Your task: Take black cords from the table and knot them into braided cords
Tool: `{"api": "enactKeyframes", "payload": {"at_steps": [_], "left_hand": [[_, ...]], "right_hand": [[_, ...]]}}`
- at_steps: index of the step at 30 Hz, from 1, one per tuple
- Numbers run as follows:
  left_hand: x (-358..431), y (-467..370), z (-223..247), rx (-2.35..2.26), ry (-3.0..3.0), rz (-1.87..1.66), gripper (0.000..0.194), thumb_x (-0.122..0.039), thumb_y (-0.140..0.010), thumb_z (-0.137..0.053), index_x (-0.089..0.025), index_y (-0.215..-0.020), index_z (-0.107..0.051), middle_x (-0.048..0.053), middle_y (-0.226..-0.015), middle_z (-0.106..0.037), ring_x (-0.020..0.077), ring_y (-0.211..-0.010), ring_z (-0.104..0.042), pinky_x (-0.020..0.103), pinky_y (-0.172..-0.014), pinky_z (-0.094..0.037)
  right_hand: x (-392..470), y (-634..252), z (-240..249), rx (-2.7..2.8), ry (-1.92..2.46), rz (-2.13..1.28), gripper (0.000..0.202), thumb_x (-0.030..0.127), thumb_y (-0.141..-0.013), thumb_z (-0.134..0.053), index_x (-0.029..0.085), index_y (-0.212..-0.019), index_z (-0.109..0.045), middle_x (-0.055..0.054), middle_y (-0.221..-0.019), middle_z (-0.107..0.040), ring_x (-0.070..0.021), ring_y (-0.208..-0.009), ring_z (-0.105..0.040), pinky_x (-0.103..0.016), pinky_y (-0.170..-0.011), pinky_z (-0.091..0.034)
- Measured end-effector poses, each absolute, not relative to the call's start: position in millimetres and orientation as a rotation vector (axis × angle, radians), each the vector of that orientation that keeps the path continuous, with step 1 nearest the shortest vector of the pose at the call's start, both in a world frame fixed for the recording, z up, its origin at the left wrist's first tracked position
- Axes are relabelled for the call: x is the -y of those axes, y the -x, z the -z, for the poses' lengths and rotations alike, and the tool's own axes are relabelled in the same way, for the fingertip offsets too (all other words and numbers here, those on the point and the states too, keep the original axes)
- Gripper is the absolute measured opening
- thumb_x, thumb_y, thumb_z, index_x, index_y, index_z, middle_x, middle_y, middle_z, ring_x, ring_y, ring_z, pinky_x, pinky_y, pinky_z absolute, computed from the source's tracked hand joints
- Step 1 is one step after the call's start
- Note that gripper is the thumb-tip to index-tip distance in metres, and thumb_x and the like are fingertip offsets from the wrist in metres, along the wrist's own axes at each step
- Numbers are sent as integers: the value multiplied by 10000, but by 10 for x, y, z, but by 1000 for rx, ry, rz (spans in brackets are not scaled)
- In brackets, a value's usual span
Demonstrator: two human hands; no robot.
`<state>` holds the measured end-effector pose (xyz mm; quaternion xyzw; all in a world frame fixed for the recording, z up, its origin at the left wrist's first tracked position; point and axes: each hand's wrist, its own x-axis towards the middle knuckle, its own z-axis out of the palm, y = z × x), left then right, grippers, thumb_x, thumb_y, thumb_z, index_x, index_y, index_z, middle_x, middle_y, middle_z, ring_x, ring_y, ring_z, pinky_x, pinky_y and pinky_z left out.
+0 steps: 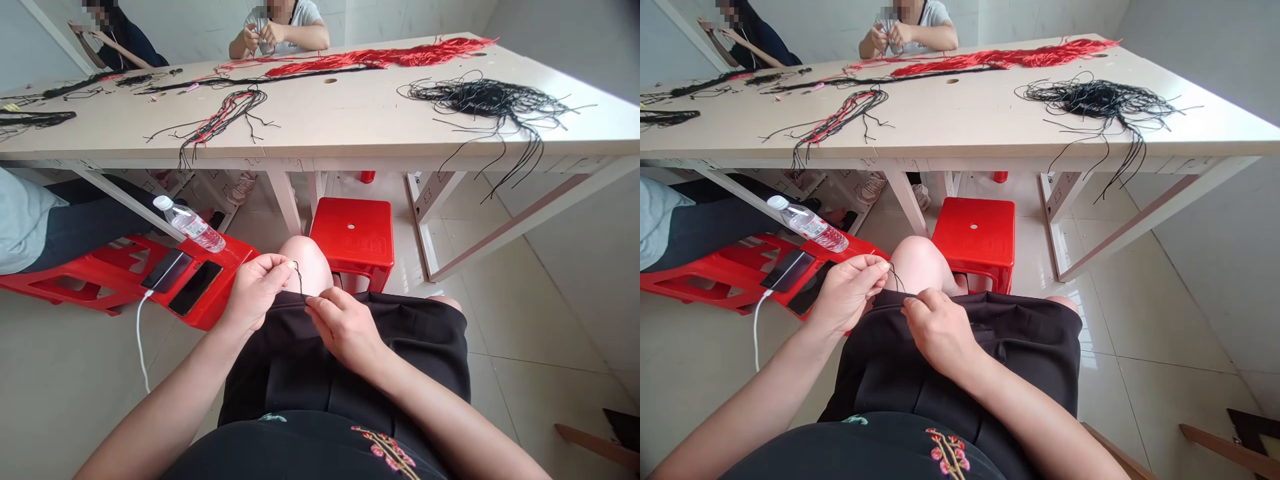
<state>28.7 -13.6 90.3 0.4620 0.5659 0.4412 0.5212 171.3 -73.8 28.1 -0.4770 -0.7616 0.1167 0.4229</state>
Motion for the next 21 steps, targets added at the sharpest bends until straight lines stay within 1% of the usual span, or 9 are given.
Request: {"api": "enactKeyframes", "payload": {"at_steps": [2, 4, 8, 11, 17, 21], "left_hand": [[157, -306, -873, -1366, -1181, -1035, 157, -251, -662, -678, -142, -600, -583, -40, -507, -492, 55, -481, -411, 181, -460, -317], [180, -315, -860, -1359, -1236, -989, 162, -271, -671, -682, -145, -610, -598, -40, -513, -500, 61, -484, -414, 192, -471, -328], [200, -307, -850, -1308, -1231, -923, 184, -310, -664, -702, -147, -630, -627, -21, -565, -561, 81, -528, -470, 204, -511, -365], [193, -296, -838, -1278, -1206, -918, 185, -313, -665, -704, -146, -633, -633, -16, -590, -566, 84, -563, -494, 202, -545, -381], [194, -296, -857, -1245, -1130, -900, 163, -287, -653, -697, -141, -626, -629, -22, -554, -529, 64, -517, -439, 187, -471, -310], [198, -283, -869, -1231, -1061, -870, 158, -273, -644, -694, -140, -606, -617, -24, -548, -522, 58, -503, -430, 183, -450, -290]], "right_hand": [[719, -1722, -395, 2036, 1182, -206, 181, 235, -901, -485, 197, -913, -661, -73, -834, -626, -158, -699, -570, -235, -530, -461], [681, -1736, -512, 2088, 1119, -256, 179, 250, -901, -489, 212, -888, -664, -59, -829, -615, -144, -680, -550, -221, -512, -437], [561, -1801, -670, 1903, 997, -556, 147, 247, -882, -520, 184, -886, -652, -39, -786, -609, -122, -685, -570, -222, -597, -474], [476, -1837, -683, 1698, 1059, -669, 110, 234, -857, -553, 182, -849, -651, -20, -745, -623, -111, -658, -573, -214, -595, -468], [410, -1801, -607, 1574, 1098, -704, 110, 217, -838, -569, 184, -861, -671, -15, -731, -661, -113, -644, -588, -212, -578, -458], [412, -1773, -594, 1623, 1124, -612, 117, 215, -824, -586, 180, -854, -694, -1, -637, -613, -97, -553, -530, -206, -529, -422]]}}
